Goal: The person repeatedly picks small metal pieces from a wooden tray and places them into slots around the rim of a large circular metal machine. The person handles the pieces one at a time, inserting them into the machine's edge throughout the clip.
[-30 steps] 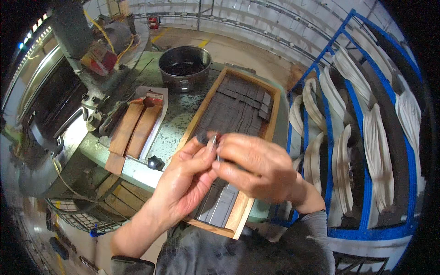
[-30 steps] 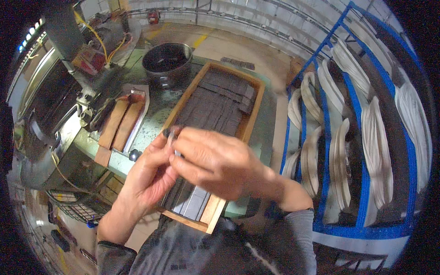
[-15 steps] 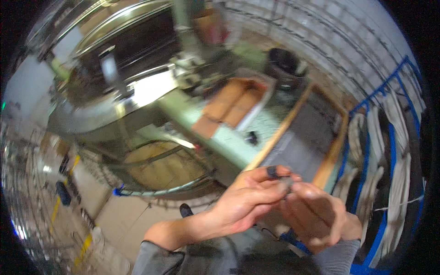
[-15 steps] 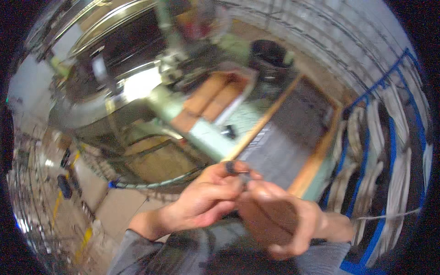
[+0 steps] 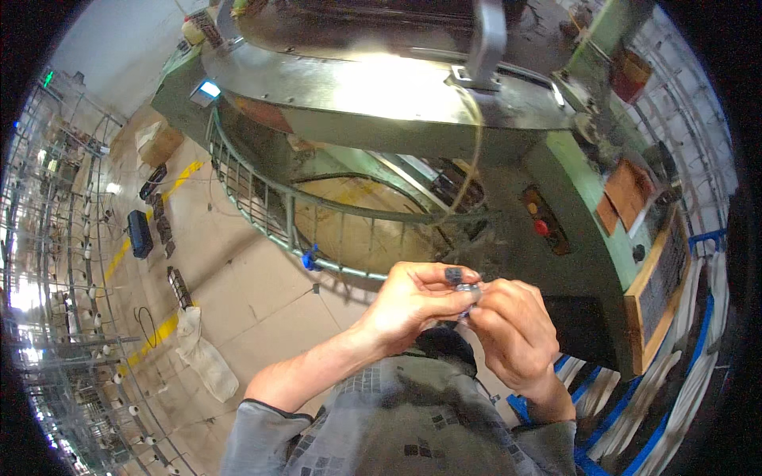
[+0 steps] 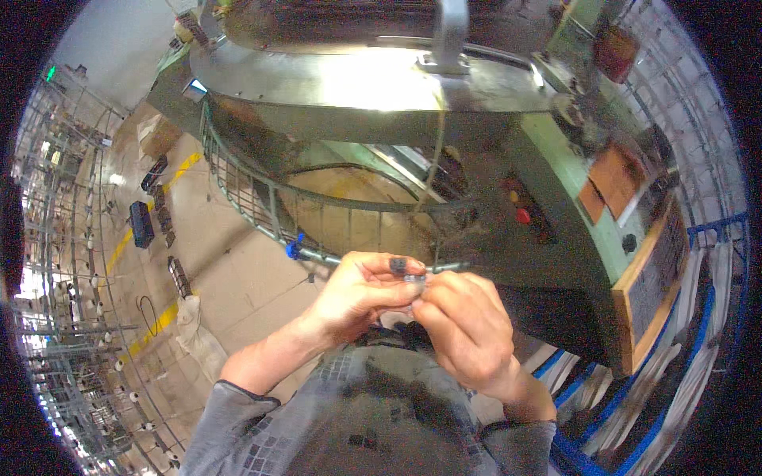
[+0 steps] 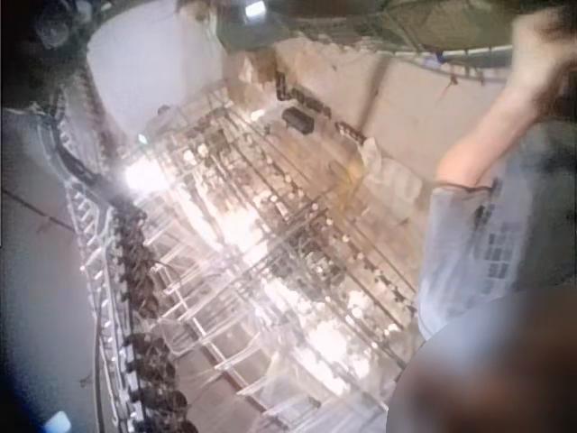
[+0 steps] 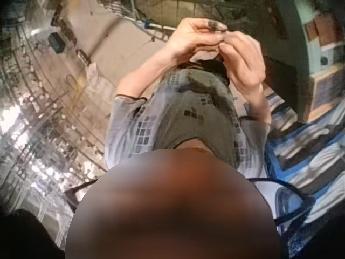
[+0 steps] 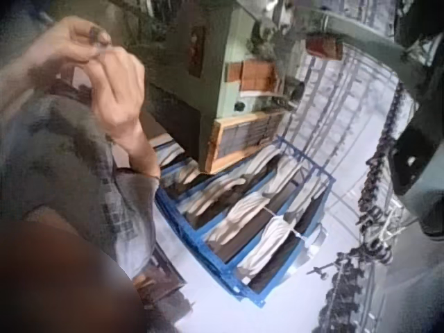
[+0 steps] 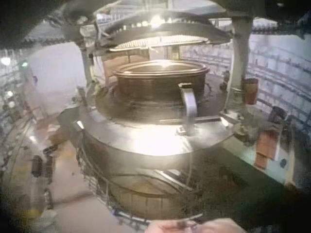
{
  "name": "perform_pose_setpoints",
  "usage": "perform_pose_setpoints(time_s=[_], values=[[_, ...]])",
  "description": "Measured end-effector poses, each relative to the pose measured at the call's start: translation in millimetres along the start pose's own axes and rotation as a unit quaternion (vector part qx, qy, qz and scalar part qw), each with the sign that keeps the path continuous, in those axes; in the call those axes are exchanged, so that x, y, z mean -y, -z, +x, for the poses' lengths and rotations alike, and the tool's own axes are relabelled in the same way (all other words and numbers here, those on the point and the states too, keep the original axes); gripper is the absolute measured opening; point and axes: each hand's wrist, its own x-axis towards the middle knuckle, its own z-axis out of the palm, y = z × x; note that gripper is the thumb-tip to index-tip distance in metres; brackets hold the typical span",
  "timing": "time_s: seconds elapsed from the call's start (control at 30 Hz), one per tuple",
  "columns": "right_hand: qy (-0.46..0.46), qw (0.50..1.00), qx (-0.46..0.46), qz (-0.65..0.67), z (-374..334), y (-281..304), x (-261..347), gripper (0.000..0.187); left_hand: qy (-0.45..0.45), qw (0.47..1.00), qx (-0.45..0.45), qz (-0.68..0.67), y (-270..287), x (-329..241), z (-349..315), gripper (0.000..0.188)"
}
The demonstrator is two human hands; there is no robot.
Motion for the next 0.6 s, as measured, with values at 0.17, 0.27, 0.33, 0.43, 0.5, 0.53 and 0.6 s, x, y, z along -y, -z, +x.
perform_pose_setpoints(time_s=[0.17, 0.27, 0.33, 0.43, 0.5, 0.53, 0.6], values=[[-0.100, 0.990, 0.061, 0.079, 52.2, -42.9, 6.3, 0.047, -0.042, 0.994, -0.046, 0.094, 50.1, -43.6, -26.1, 0.027], [-0.054, 0.987, 0.074, 0.133, 70.9, -64.0, 0.3, 0.056, -0.067, 0.989, -0.060, 0.117, 64.3, -60.8, -34.2, 0.026], [-0.018, 0.986, 0.070, 0.152, 81.2, -75.1, -8.0, 0.058, -0.102, 0.984, -0.086, 0.117, 68.9, -69.1, -39.0, 0.024], [0.021, 0.982, 0.022, 0.186, 101.3, -101.8, -18.8, 0.057, -0.135, 0.979, -0.118, 0.095, 79.4, -90.5, -48.4, 0.028], [0.019, 0.979, 0.002, 0.201, 116.2, -119.1, -20.3, 0.055, -0.164, 0.974, -0.115, 0.102, 87.2, -110.1, -51.0, 0.025], [0.016, 0.979, -0.010, 0.202, 123.9, -126.0, -21.0, 0.055, -0.162, 0.972, -0.124, 0.118, 90.9, -120.7, -51.2, 0.027], [0.024, 0.981, -0.026, 0.192, 140.3, -137.4, -23.8, 0.051, -0.190, 0.967, -0.102, 0.135, 98.3, -143.6, -48.4, 0.034]])
